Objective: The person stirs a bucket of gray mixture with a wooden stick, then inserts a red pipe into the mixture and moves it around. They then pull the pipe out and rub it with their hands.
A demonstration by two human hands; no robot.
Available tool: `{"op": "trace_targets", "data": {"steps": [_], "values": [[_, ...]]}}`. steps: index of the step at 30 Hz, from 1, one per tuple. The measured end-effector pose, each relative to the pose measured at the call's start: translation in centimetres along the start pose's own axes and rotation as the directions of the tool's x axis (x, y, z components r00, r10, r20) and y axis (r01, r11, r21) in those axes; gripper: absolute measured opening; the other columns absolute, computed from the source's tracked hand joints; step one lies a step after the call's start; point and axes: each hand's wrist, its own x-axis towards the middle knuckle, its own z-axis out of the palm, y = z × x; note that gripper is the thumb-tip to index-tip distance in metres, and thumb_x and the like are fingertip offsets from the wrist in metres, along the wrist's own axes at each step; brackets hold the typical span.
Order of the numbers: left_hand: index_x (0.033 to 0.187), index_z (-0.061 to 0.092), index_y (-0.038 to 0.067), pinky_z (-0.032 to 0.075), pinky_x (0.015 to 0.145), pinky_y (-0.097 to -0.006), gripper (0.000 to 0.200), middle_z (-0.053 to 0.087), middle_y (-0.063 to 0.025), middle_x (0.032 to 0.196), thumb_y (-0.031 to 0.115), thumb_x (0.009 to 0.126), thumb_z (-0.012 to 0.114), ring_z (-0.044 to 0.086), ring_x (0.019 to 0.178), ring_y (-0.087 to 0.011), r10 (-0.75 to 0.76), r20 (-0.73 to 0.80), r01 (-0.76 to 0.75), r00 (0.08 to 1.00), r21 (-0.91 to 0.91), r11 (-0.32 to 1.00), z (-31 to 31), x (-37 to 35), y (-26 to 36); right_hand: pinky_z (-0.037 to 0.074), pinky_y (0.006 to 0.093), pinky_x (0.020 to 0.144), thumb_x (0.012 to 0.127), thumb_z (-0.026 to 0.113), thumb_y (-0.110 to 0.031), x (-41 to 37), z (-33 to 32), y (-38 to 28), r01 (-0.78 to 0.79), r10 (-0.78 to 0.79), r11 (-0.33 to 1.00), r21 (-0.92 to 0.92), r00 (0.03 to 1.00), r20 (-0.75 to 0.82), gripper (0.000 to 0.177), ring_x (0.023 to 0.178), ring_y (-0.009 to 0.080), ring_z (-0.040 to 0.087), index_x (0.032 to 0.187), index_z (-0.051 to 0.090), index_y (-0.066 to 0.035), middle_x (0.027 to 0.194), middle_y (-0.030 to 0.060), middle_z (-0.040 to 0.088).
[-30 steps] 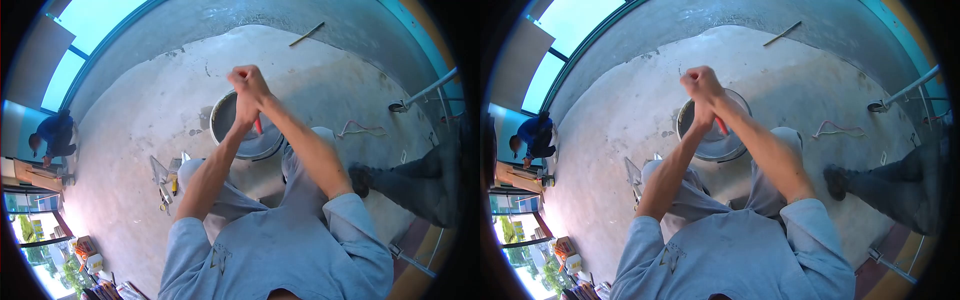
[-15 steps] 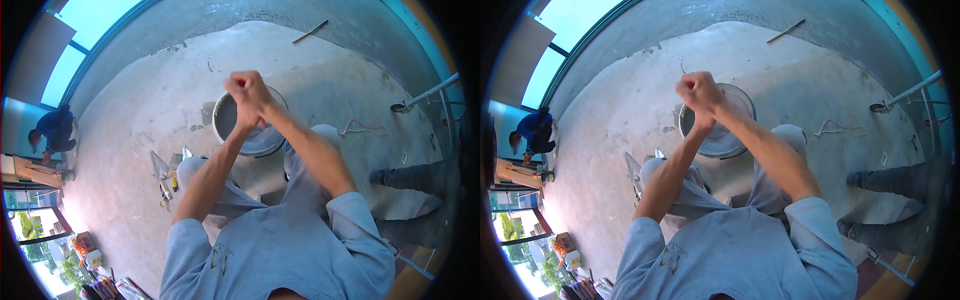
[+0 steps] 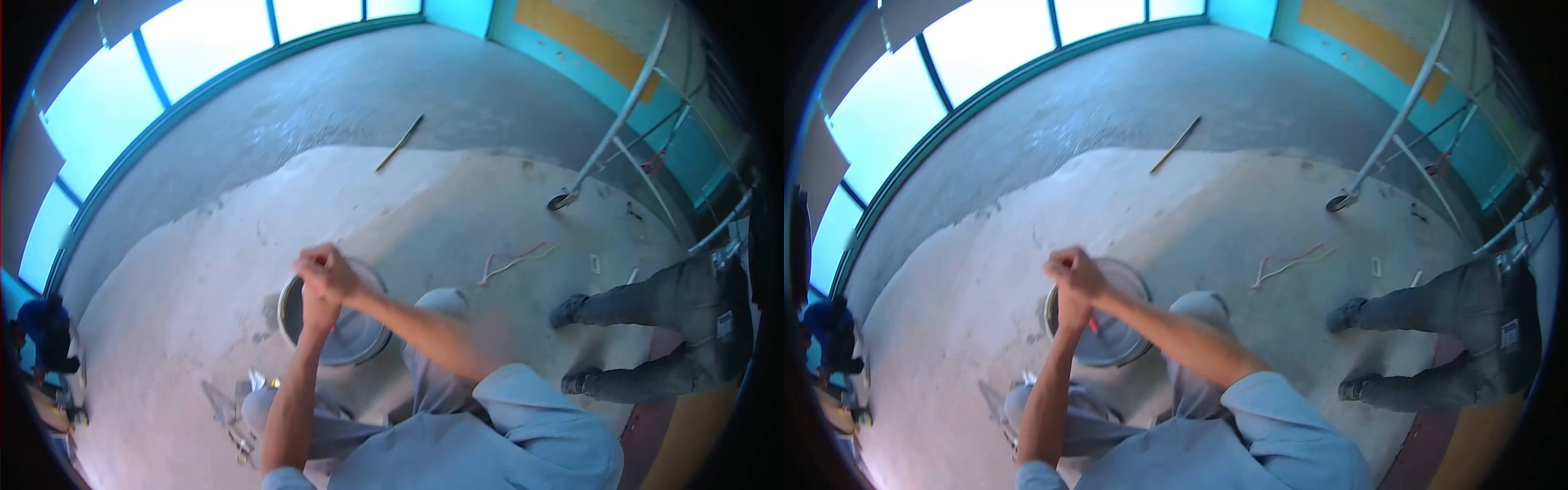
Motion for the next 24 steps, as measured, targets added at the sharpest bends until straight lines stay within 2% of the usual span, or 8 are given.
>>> {"op": "trace_targets", "data": {"steps": [4,7,9,12,16,19,20,24], "values": [[0.121,0.045,-0.003,0.046,0.084,-0.0379,0.041,0.053,-0.0169,0.113,0.023,0.09,0.053,0.055,0.106,-0.0268,0.054,-0.027,-0.052,0.998,0.076,0.996,1.3,-0.2,-1.3,0.03,0.0311,0.046,0.083,0.056,-0.017,0.0,0.2,-0.5,0.014,-0.014,0.99,-0.142,1.0,-0.003,0.034,0.053,0.0075,0.032,0.057,0.041,0.0,0.05,0.0013,0.033],[0.115,0.046,-0.002,0.046,0.084,-0.0341,0.036,0.05,-0.0102,0.108,0.02,0.089,0.056,0.052,0.102,-0.0192,-0.114,-0.188,0.051,0.975,-0.308,0.95,3.1,-1.3,-1.6,0.032,0.032,0.047,0.083,0.056,-0.019,-0.9,1.0,-1.3,0.044,-0.045,0.964,-0.264,0.999,0.003,0.034,0.052,0.0092,0.034,0.058,0.043,0.001,0.05,0.0096,0.036],[0.109,0.045,0.0,0.046,0.083,-0.0326,0.027,0.047,-0.0078,0.104,0.015,0.089,0.056,0.052,0.095,-0.0187,0.091,-0.177,-0.119,0.98,-0.158,0.98,2.8,-1.6,-1.4,0.034,0.0334,0.045,0.083,0.056,-0.021,-1.6,1.5,-0.1,0.156,-0.152,0.946,-0.285,0.988,0.037,0.036,0.049,0.0108,0.036,0.058,0.044,0.001,0.049,0.0151,0.041],[0.111,0.045,-0.001,0.046,0.082,-0.034,0.028,0.05,-0.0111,0.104,0.014,0.089,0.053,0.053,0.096,-0.0218,0.087,-0.067,-0.09,0.994,-0.038,0.995,2.7,-1.6,-4.2,0.027,0.0308,0.044,0.082,0.058,-0.023,-2.5,0.7,1.5,0.241,-0.236,0.962,-0.132,0.97,0.053,0.039,0.051,0.0081,0.029,0.055,0.035,-0.005,0.051,-0.0028,0.028],[0.121,0.043,-0.001,0.046,0.084,-0.0355,0.035,0.053,-0.0158,0.114,0.017,0.092,0.05,0.054,0.104,-0.0254,-0.058,0.181,0.033,0.982,0.141,0.989,3.6,0.3,-5.2,0.022,0.03,0.046,0.078,0.053,-0.016,-2.6,-1.5,2.6,0.238,-0.241,0.97,-0.042,0.952,-0.19,0.036,0.053,0.0066,0.025,0.055,0.027,-0.009,0.052,-0.0044,0.024],[0.118,0.045,-0.002,0.045,0.082,-0.0393,0.038,0.054,-0.0192,0.109,0.017,0.087,0.053,0.055,0.098,-0.0296,0.249,0.16,-0.225,0.955,-0.157,0.962,6.7,0.2,-10.0,0.022,0.0298,0.045,0.079,0.052,-0.015,-2.4,-3.3,5.1,0.147,-0.137,0.989,0.015,0.952,-0.274,0.034,0.051,0.0061,0.024,0.054,0.03,-0.009,0.052,-0.0058,0.024],[0.123,0.042,-0.002,0.044,0.085,-0.0399,0.043,0.051,-0.0197,0.114,0.019,0.087,0.053,0.053,0.103,-0.0301,0.136,0.274,-0.089,0.952,-0.179,0.98,8.7,0.7,-15.8,0.022,0.0291,0.044,0.078,0.052,-0.014,-2.7,-2.8,4.6,0.117,-0.079,0.991,0.068,0.907,-0.414,0.033,0.05,0.0058,0.025,0.053,0.03,-0.009,0.051,-0.0062,0.025],[0.122,0.044,-0.002,0.044,0.085,-0.0403,0.042,0.052,-0.0201,0.112,0.02,0.087,0.053,0.053,0.102,-0.0313,0.232,0.321,-0.218,0.918,-0.079,0.973,8.8,0.1,-6.5,0.028,0.0292,0.042,0.074,0.055,-0.019,-1.0,-4.6,6.4,0.069,-0.145,0.963,-0.259,0.946,-0.288,0.026,0.048,0.0064,0.035,0.055,0.04,-0.008,0.052,-0.0049,0.039]]}}
